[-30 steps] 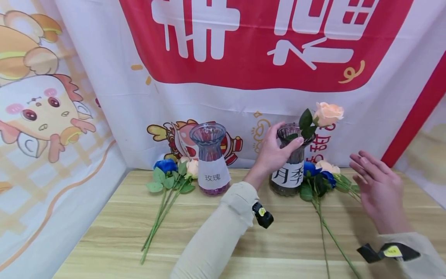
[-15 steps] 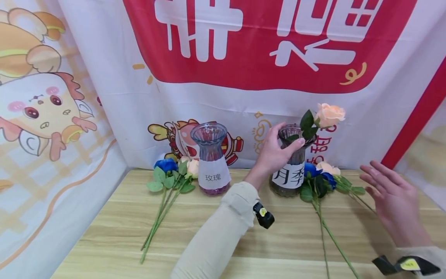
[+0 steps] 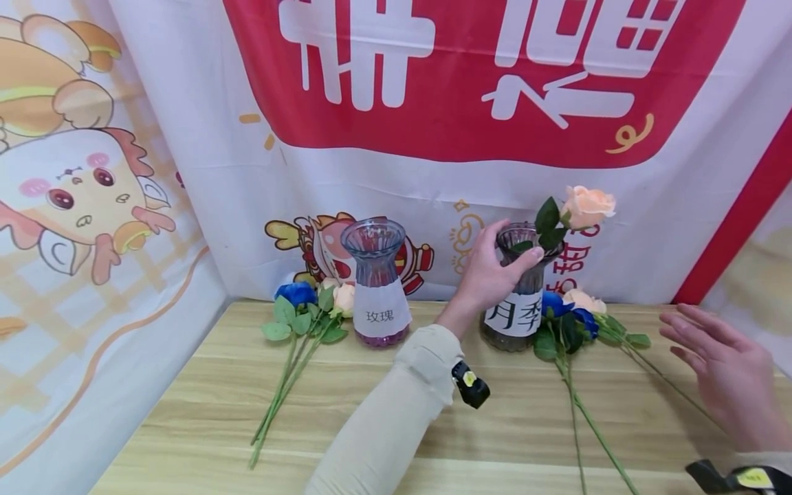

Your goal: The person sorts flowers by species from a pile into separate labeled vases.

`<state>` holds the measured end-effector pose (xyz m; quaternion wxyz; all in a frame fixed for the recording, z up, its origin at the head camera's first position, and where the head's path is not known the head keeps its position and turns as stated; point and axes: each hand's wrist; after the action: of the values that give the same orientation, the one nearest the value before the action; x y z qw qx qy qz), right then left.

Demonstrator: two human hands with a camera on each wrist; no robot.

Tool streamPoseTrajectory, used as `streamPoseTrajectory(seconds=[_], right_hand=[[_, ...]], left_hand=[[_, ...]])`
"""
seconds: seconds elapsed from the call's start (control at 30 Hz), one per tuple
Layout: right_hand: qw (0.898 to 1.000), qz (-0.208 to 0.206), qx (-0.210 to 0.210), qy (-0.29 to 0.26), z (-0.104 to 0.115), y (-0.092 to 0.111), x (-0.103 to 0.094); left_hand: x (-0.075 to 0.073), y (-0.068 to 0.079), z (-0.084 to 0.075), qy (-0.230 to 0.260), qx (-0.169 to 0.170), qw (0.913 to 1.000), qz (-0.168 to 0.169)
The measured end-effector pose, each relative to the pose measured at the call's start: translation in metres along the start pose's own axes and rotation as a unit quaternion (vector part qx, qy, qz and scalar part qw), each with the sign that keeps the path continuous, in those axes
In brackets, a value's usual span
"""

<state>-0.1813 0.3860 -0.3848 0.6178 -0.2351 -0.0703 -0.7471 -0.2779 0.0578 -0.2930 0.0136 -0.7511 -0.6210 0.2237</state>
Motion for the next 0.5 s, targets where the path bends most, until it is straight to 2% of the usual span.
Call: streamPoseTrajectory(seconds=[0.13,0.23,0.33,0.5], right_hand=[[0.999,-0.007,0.014,0.043,-0.005,-0.001,-0.015],[0.993,-0.021,0.031,0.109,-0.009,-0.003,-0.025],[0.987,-0.017,0.046,0.155,-0.011,-0.003,-0.036],[0.980,0.004,0.085,0.177,-0.010,-0.004,-0.049]], left_hand=[[0.000,0.000,0.001,0.003,0.002,1.0000,0.001],[0.000,0.000,0.001,0.004,0.002,1.0000,0.001],[0.000,0.000,0.001,0.001,0.002,1.0000,0.002],[-0.001,0.000,0.001,0.003,0.002,1.0000,0.002]])
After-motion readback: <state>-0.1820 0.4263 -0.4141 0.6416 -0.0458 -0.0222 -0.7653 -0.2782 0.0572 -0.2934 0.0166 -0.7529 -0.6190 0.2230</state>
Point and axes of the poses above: each hand's wrist, its own y-axis away from the middle knuckle, its own x-axis out of the palm, z = x × y
